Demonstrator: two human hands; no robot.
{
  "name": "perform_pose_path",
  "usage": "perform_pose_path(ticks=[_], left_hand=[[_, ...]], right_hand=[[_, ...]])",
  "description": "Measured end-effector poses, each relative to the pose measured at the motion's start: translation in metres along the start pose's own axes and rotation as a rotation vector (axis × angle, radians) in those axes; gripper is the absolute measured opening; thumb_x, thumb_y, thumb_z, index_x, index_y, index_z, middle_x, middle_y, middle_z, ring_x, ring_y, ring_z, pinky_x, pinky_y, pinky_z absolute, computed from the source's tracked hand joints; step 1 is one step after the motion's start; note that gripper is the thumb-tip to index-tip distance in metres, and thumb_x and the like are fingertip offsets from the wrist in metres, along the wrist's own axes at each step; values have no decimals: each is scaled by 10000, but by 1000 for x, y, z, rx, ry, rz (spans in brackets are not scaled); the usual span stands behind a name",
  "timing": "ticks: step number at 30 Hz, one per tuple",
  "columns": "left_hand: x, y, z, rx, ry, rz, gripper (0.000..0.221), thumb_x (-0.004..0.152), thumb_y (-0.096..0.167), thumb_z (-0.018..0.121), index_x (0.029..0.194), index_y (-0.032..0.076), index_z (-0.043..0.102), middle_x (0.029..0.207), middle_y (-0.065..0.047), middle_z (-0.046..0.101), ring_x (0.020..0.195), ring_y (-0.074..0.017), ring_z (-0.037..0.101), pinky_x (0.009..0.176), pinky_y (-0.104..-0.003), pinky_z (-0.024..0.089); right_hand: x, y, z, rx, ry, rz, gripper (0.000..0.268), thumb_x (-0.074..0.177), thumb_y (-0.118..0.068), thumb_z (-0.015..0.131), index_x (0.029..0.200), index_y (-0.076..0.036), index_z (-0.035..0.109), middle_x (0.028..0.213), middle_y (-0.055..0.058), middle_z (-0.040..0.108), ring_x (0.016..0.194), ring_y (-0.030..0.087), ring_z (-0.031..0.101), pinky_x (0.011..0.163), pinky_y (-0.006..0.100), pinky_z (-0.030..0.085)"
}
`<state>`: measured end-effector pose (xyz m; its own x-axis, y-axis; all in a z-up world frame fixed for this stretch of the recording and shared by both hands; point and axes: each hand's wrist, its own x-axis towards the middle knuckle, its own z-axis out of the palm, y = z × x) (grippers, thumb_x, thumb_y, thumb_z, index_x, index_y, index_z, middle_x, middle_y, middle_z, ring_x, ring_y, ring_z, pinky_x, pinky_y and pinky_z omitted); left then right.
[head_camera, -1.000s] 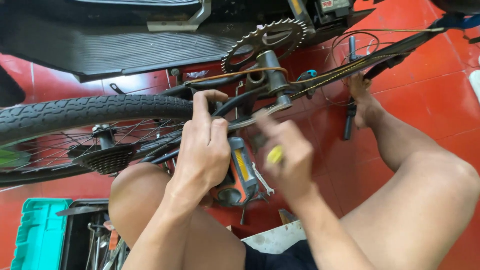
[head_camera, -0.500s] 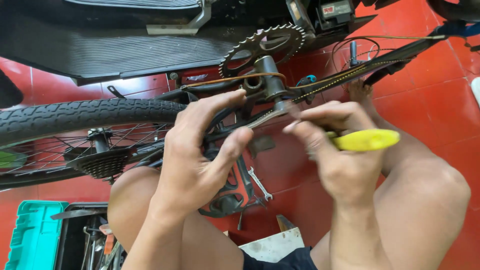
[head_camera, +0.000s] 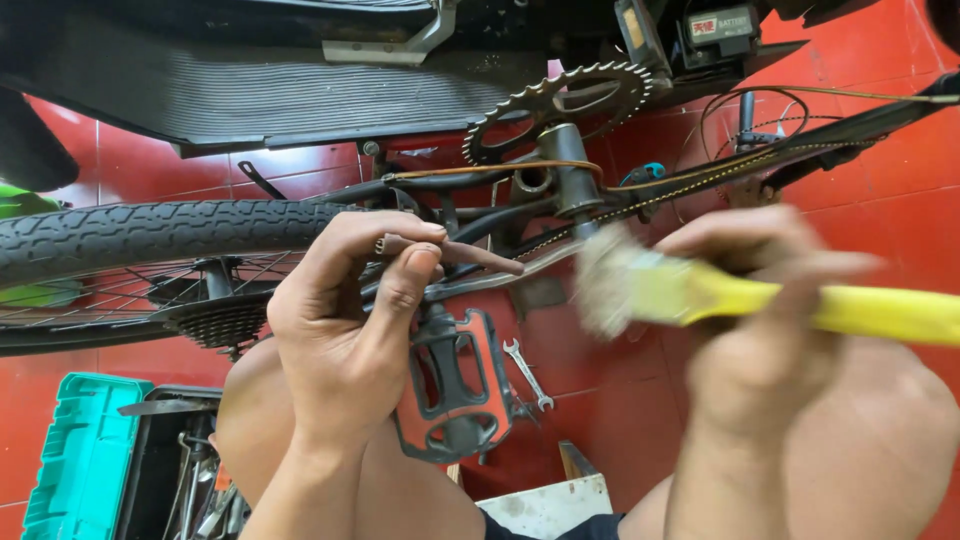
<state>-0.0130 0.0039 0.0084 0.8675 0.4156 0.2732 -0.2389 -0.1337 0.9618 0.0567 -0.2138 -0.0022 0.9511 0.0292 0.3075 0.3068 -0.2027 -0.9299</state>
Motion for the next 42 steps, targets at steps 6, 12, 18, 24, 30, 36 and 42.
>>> perform_pose_path(ticks=[6, 12, 18, 24, 30, 36, 42], left_hand=[[-4, -6, 7, 25, 87, -15, 121, 1035, -21, 615, 1132, 50, 611, 1013, -38, 638, 824, -102, 610, 754, -216, 519], [-6, -10, 7, -34, 126, 52, 93, 1093, 48, 551, 1165, 99, 525, 1113, -46, 611, 790, -100, 654, 618, -184, 481], [-7, -14, 5, -49, 125, 64, 89, 1079, 41, 558, 1153, 85, 533, 1094, -55, 611, 754, -79, 606, 621, -179, 492], [-7, -8, 6, -54, 91, 69, 108, 1058, 51, 592, 1157, 37, 550, 1180, -77, 589, 787, -129, 631, 684, -208, 515], [-7, -12, 5, -69, 108, 58, 102, 1062, 5, 569, 1147, 57, 552, 1110, -75, 602, 769, -108, 602, 678, -211, 521], [-9, -13, 4, -83, 67, 73, 103, 1057, -5, 564, 1152, 31, 545, 1150, -94, 579, 782, -125, 623, 714, -223, 562], [-8, -12, 4, -58, 94, 61, 98, 1083, 65, 537, 1177, 43, 518, 1224, -110, 599, 777, -152, 649, 663, -217, 521]], right_hand=[[6, 0, 22, -238, -207, -33, 260, 841, -85, 799, 1058, 47, 740, 794, 75, 730, 616, 98, 558, 558, 223, 481], [15, 30, -14, -564, 80, -294, 268, 982, 175, 852, 1200, 195, 697, 920, 208, 649, 629, 204, 518, 582, 324, 422], [21, 10, 12, -405, -380, -332, 281, 772, -34, 849, 1044, -37, 779, 1070, 89, 715, 834, 210, 691, 774, 319, 567], [53, -9, -5, -312, -301, -315, 309, 931, 114, 859, 1181, 106, 678, 1078, 162, 663, 868, 206, 572, 769, 290, 456], [65, 2, 13, -369, -611, -196, 228, 813, -65, 828, 1025, -39, 750, 854, 39, 722, 660, 141, 590, 592, 275, 470], [41, -7, -33, -472, -113, -13, 117, 1032, 96, 754, 1121, 82, 679, 817, 119, 648, 582, 159, 570, 522, 247, 400], [-15, 22, 31, 117, -378, -162, 268, 794, 68, 761, 1042, 1, 683, 978, 99, 707, 781, 162, 621, 663, 251, 509]])
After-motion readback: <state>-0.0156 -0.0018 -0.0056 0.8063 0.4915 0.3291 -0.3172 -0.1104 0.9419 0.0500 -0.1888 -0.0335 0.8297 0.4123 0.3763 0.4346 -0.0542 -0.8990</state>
